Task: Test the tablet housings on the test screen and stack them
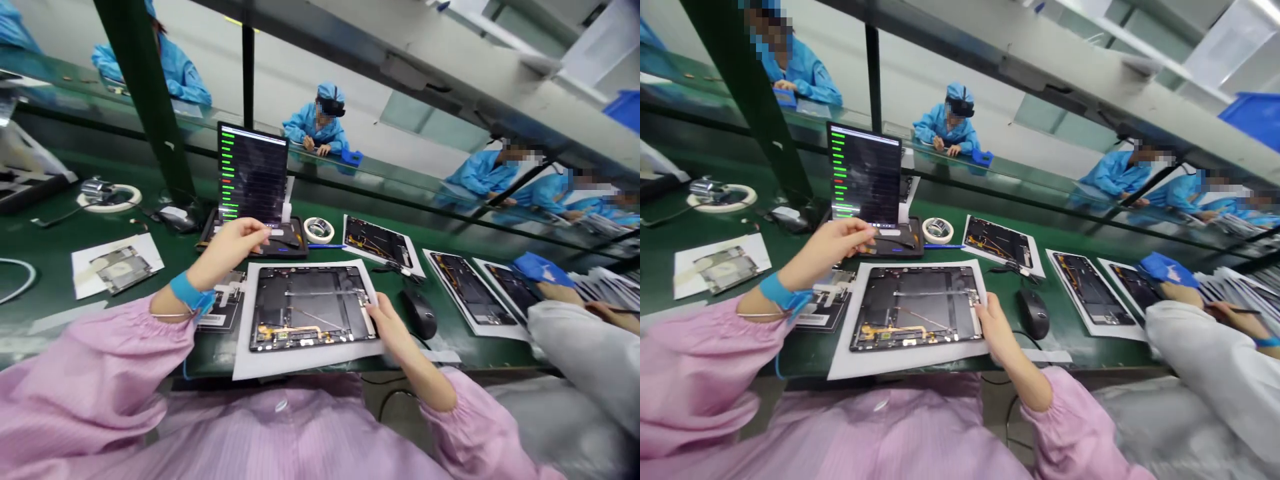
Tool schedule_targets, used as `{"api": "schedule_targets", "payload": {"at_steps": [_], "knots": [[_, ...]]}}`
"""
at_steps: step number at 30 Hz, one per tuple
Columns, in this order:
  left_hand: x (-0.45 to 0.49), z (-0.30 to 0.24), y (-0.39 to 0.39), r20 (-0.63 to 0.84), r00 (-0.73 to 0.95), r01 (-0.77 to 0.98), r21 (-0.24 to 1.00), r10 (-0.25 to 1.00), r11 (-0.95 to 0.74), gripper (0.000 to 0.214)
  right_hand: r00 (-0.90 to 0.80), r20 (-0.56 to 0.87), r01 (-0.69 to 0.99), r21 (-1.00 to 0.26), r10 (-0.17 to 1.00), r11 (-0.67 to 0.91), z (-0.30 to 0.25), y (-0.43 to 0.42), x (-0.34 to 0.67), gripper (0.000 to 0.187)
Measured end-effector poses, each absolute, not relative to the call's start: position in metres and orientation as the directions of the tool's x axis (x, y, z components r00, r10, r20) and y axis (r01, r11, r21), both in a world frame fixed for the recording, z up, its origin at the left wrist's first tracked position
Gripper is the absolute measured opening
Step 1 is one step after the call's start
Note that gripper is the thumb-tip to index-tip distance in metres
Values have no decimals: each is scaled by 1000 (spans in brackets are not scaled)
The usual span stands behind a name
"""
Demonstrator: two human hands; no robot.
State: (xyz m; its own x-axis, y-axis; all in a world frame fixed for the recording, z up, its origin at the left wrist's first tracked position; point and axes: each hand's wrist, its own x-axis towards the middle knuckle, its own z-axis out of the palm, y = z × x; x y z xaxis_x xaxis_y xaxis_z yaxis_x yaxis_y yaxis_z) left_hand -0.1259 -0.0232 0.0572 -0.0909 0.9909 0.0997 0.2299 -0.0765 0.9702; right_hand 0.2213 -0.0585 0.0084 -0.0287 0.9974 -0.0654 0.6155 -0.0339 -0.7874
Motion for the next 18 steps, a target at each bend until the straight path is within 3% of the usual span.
{"api": "schedule_targets", "payload": {"at_steps": [2,4,7,9,11,18], "knots": [[-121,54,-25,91,45,345,933,995,-100,30,-35,-9,773,-633,999,21,18,-61,229,28],[-117,50,-28,23,178,453,886,984,-103,31,-91,136,882,-449,987,143,30,-63,225,31],[-109,43,-32,-98,302,546,833,948,-88,29,-372,268,843,-302,889,444,46,-61,194,22],[-105,38,-34,-134,348,572,815,928,-97,29,-592,202,696,-360,780,621,47,-54,163,13],[-101,32,-33,-150,382,587,802,912,-114,28,-698,142,595,-431,702,679,39,-42,133,7],[-91,14,-31,-106,351,647,745,930,-160,23,-666,86,567,-587,741,578,5,-15,103,11]]}}
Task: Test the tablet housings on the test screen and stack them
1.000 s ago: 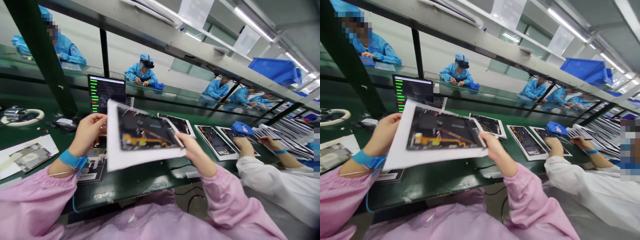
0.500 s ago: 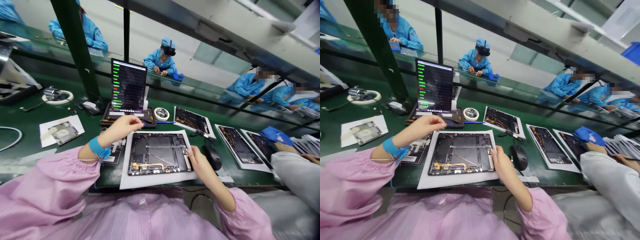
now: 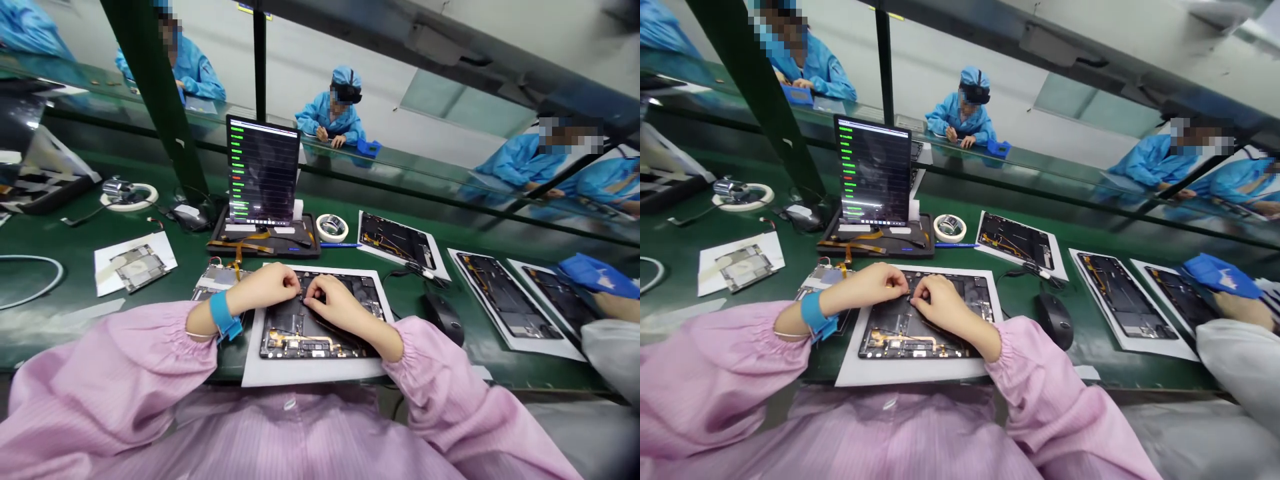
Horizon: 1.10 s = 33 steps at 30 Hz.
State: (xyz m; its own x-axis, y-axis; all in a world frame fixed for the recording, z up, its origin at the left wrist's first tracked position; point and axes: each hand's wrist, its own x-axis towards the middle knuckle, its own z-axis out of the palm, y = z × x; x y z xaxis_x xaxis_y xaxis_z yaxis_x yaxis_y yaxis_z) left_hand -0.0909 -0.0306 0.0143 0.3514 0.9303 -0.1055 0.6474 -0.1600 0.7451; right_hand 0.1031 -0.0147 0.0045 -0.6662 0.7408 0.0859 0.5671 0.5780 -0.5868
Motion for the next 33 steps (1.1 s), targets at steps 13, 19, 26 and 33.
{"api": "schedule_targets", "payload": {"at_steps": [13,19,26,33], "knots": [[-85,22,-38,-132,374,701,689,918,-186,22,-668,97,551,-601,737,579,6,-18,105,11],[-86,22,-39,-141,399,702,683,906,-202,21,-682,84,553,-590,726,588,8,-18,104,9],[-83,22,-38,-110,391,706,674,914,-221,19,-676,75,554,-604,733,573,7,-18,104,10],[-79,24,-40,-64,379,679,697,923,-230,16,-662,99,525,-647,743,553,6,-19,105,11]]}}
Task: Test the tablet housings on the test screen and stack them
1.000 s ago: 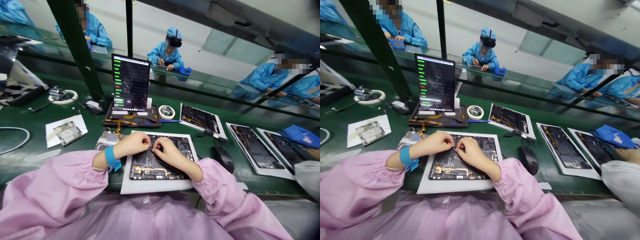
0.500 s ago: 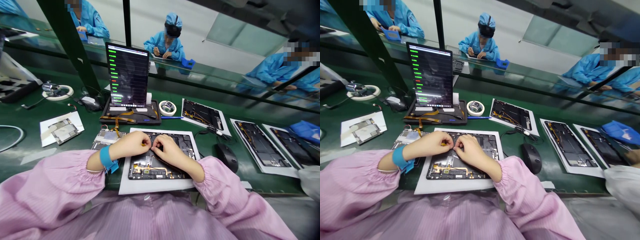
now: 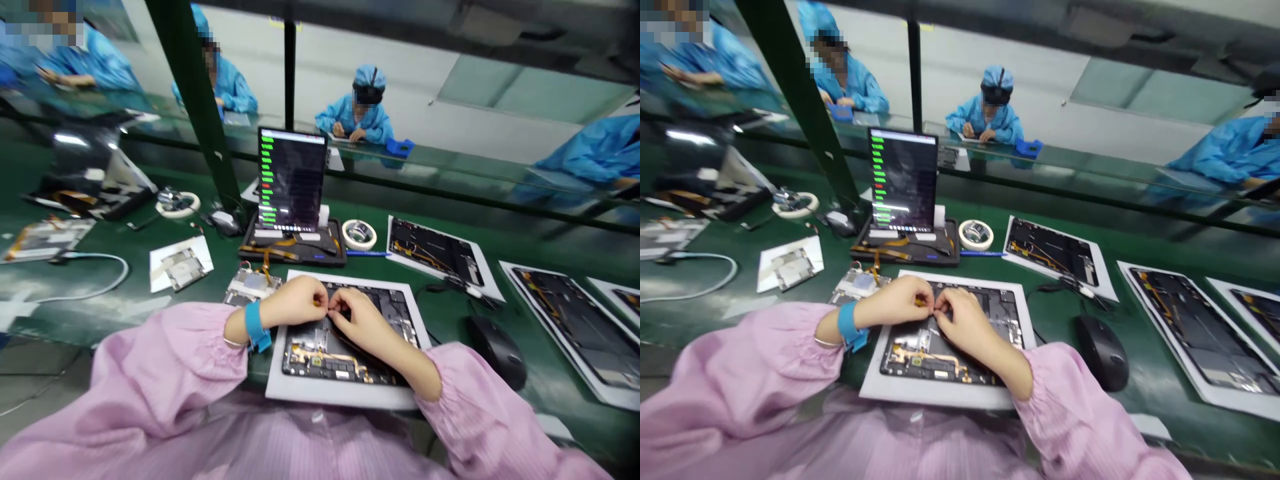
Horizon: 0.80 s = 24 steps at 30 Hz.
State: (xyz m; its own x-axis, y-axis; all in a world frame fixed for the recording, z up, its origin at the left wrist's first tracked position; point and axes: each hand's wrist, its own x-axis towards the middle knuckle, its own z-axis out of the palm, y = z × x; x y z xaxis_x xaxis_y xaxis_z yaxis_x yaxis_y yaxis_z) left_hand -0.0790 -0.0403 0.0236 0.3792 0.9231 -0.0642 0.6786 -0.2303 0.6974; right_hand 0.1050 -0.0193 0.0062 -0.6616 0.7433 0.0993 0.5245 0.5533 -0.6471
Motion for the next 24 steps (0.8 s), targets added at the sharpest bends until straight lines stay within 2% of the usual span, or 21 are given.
{"api": "schedule_targets", "payload": {"at_steps": [3,5,7,10,13,16,20,22,24], "knots": [[-85,28,-36,-70,426,672,692,902,-263,13,-650,86,532,-658,755,533,4,-17,106,9],[-93,33,-27,49,398,654,684,916,-321,22,-644,79,539,-658,761,525,3,-16,106,6],[-103,36,-13,268,211,712,617,940,-336,32,-642,76,543,-657,763,522,4,-16,106,4],[-119,32,17,508,-105,881,446,855,-157,40,-651,71,536,-662,756,524,5,-17,108,6],[-133,23,45,597,-157,948,315,787,-49,44,-656,68,537,-658,751,528,5,-17,109,7],[-136,24,55,620,-130,964,260,774,-47,43,-654,66,546,-649,754,530,4,-16,109,7],[-101,49,29,580,-96,966,252,809,-66,42,-654,69,551,-639,753,537,3,-13,106,7],[-72,62,10,479,11,957,250,878,-149,31,-656,57,569,-617,752,544,10,-15,105,7],[-44,65,-5,313,141,935,269,939,-230,23,-672,43,598,-558,739,576,24,-24,109,8]]}}
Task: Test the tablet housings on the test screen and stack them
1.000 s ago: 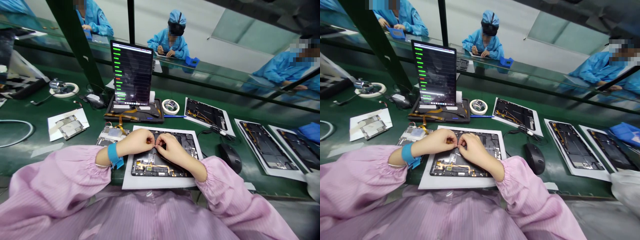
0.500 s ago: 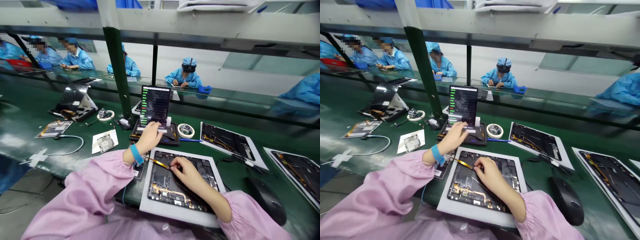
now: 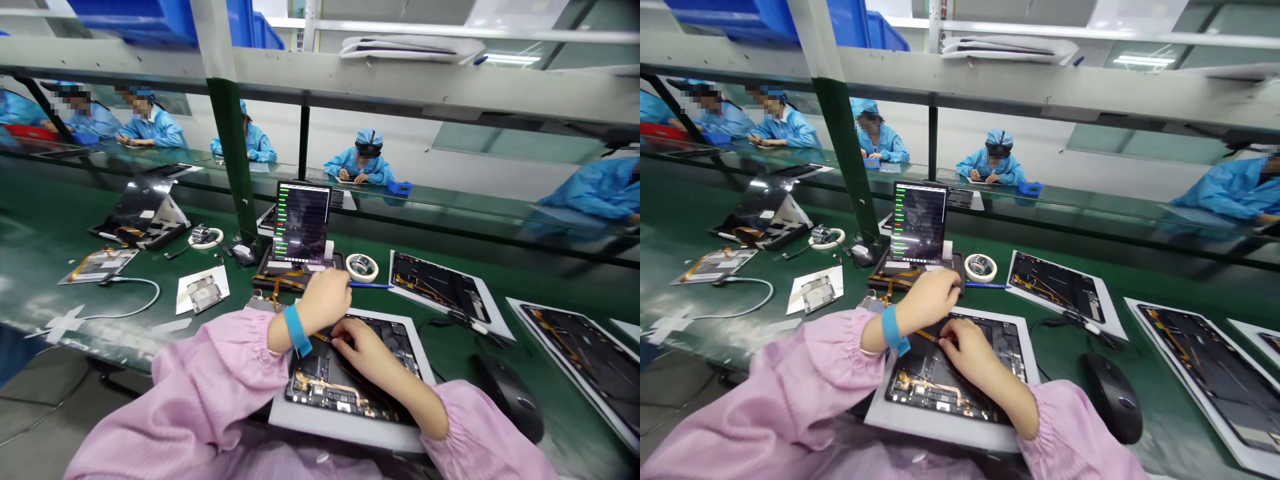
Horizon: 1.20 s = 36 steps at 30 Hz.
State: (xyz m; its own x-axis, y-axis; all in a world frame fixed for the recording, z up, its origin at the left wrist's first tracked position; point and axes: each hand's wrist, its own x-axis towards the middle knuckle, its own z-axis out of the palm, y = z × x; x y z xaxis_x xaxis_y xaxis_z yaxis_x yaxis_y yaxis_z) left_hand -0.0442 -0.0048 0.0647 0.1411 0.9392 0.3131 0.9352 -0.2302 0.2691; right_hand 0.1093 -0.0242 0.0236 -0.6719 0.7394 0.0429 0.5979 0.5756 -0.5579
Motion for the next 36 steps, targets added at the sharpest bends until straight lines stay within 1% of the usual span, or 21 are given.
{"api": "schedule_targets", "payload": {"at_steps": [2,4,7,8,10,12,14,17,20,21,23,24,25,26,28,30,32,34,35,36], "knots": [[-24,56,-11,195,235,916,283,952,-285,21,-706,40,626,-430,707,650,41,-42,119,12],[-14,40,-10,181,286,905,271,941,-327,19,-778,41,593,-284,627,753,56,-67,133,12],[-9,16,-4,229,316,898,240,921,-368,19,-911,51,401,-119,409,908,61,-103,149,13],[-9,10,-1,232,325,896,234,917,-376,22,-940,54,334,-67,338,940,56,-110,152,13],[-10,3,3,207,345,890,238,916,-389,24,-968,62,247,36,245,968,41,-118,154,12],[-12,2,7,154,361,878,276,920,-391,23,-978,88,198,79,191,977,23,-118,152,16],[-16,2,8,87,381,867,313,921,-388,20,-976,142,180,77,168,981,9,-117,145,19],[-24,1,5,37,416,856,322,909,-405,19,-958,190,223,22,215,975,4,-117,130,23],[-29,-3,-2,76,434,848,303,898,-435,21,-932,190,297,-92,309,951,18,-116,133,23],[-30,-4,-4,96,436,847,293,895,-444,22,-905,193,360,-126,378,925,26,-114,143,23],[-30,-5,-8,122,436,848,274,892,-453,22,-785,188,565,-175,591,806,39,-108,173,15],[-29,-4,-9,128,435,850,269,891,-454,22,-670,172,699,-185,723,691,44,-104,191,11],[-28,-3,-10,132,434,850,266,891,-454,22,-557,132,797,-190,820,573,47,-100,209,10],[-27,-2,-11,134,432,852,265,892,-452,22,-493,86,843,-199,866,500,48,-97,226,13],[-25,1,-13,137,424,856,261,895,-445,22,-460,-3,858,-260,888,443,45,-91,249,27],[-23,4,-14,134,413,865,253,901,-434,22,-452,-41,843,-346,891,412,38,-87,259,33],[-23,5,-14,124,407,871,246,905,-426,22,-372,17,842,-414,928,345,31,-84,260,29],[-23,5,-15,116,408,872,244,905,-424,22,-272,132,820,-487,953,302,25,-80,257,22],[-23,5,-15,115,410,871,245,905,-426,22,-245,160,790,-538,956,293,23,-78,256,20],[-23,6,-15,115,410,870,247,905,-426,22,-243,155,751,-595,957,287,21,-77,256,19]]}}
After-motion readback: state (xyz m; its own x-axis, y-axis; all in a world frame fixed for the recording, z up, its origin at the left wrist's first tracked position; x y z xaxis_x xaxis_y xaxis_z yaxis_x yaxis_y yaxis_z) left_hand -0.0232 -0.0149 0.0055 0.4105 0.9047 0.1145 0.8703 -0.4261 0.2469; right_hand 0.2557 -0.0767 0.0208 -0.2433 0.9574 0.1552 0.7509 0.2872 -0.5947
